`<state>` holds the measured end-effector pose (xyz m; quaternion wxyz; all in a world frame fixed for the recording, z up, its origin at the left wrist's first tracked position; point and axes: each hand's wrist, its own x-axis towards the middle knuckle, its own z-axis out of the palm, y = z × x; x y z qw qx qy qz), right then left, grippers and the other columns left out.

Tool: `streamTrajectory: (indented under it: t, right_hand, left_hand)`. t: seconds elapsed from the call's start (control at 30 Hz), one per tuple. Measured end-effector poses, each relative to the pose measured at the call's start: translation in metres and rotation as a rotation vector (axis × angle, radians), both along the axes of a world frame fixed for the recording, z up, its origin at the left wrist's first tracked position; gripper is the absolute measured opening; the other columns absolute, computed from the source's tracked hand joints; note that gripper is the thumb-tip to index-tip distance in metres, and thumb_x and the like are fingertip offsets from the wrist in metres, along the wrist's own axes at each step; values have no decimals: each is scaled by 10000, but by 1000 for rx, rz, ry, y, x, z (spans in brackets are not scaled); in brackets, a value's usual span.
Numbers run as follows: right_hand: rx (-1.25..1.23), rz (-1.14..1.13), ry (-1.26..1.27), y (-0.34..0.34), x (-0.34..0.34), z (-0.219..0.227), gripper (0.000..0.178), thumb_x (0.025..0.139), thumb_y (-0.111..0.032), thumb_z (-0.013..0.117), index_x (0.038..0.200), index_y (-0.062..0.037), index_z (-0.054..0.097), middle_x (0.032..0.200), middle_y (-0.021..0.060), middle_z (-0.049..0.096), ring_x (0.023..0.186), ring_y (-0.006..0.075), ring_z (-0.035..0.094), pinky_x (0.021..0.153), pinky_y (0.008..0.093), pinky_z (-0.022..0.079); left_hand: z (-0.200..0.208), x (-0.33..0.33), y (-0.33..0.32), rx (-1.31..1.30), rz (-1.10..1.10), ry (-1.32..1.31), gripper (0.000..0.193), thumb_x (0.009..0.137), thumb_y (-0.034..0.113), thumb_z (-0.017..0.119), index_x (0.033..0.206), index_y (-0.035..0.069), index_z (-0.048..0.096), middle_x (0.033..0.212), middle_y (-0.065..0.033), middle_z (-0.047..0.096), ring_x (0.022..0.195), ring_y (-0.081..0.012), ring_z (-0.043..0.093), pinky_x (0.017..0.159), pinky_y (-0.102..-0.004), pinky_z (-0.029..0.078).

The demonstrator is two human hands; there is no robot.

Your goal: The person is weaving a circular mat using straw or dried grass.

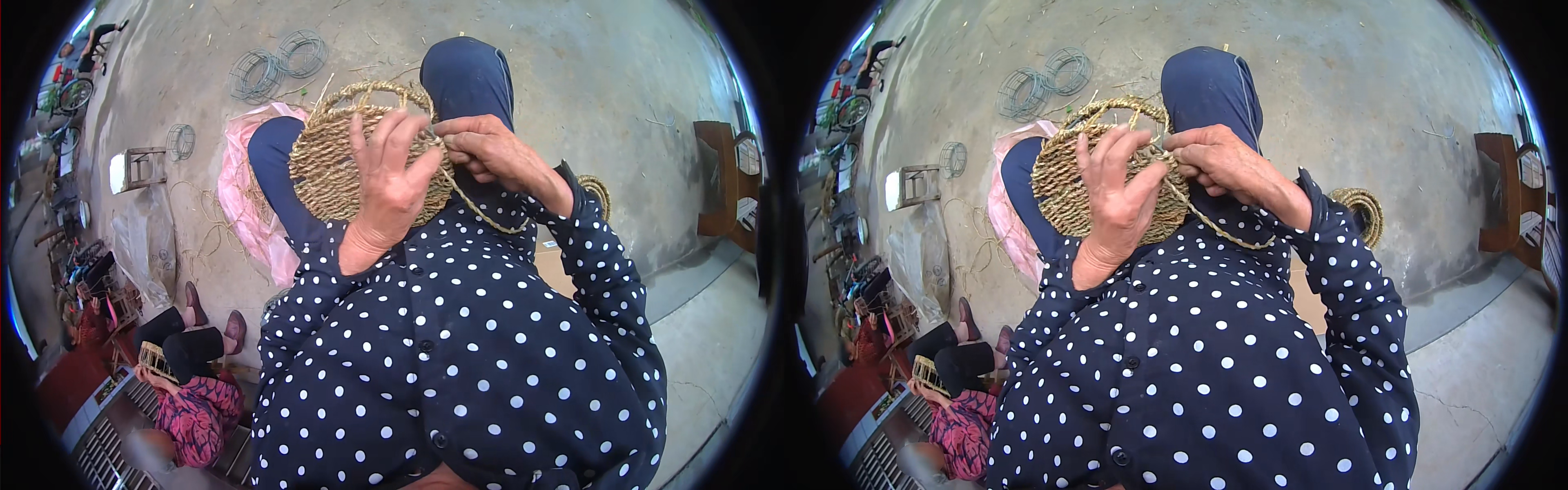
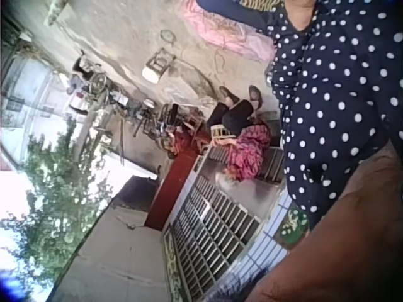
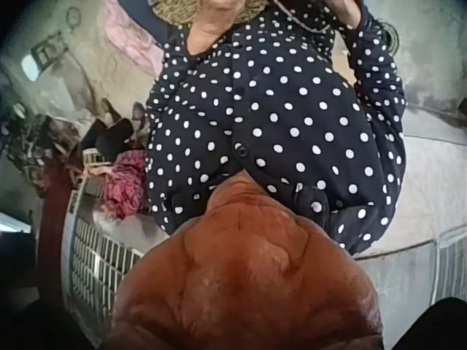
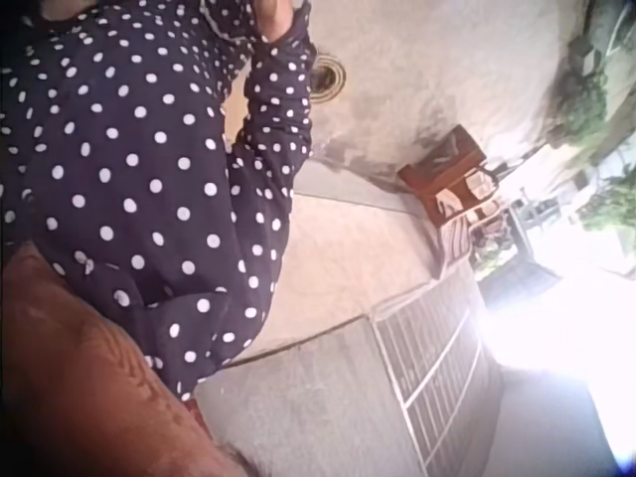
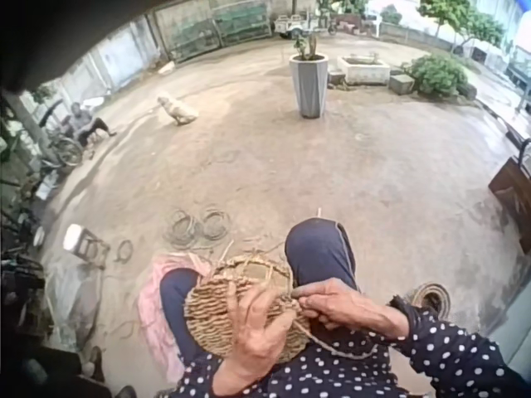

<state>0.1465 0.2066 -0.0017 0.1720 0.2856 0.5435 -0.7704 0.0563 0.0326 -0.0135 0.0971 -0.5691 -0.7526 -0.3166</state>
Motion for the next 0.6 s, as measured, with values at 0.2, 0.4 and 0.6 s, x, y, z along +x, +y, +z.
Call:
streamTrajectory:
  t: [0.2,0.4,0.6]
  right_hand:
    - [-155,-154,54,-3,8,-9,282,968,-113,531,1202,32,595,776,9,595,485,13,327,394,169,245]
    - [-618,-321,-132,6,4,-8,264,1013,-142,510,1200,42,531,862,58,598,493,9,303,391,155,270]
    - [-609,-459,-163,0,-4,-9,221,1012,-92,487,1178,49,523,836,53,572,503,18,317,415,145,277]
  left_hand:
    - [-7,-1,-22,96,-62,42,233,713,34,668,944,60,662,1003,-46,657,994,-229,626,1093,-559,312]
    - [-9,-1,-25,36,-80,62,235,738,46,652,972,37,661,1061,-64,652,1006,-234,621,1076,-525,363]
    - [-8,4,-24,51,-53,39,256,712,4,697,964,45,685,1066,-50,665,1010,-239,622,1052,-499,378]
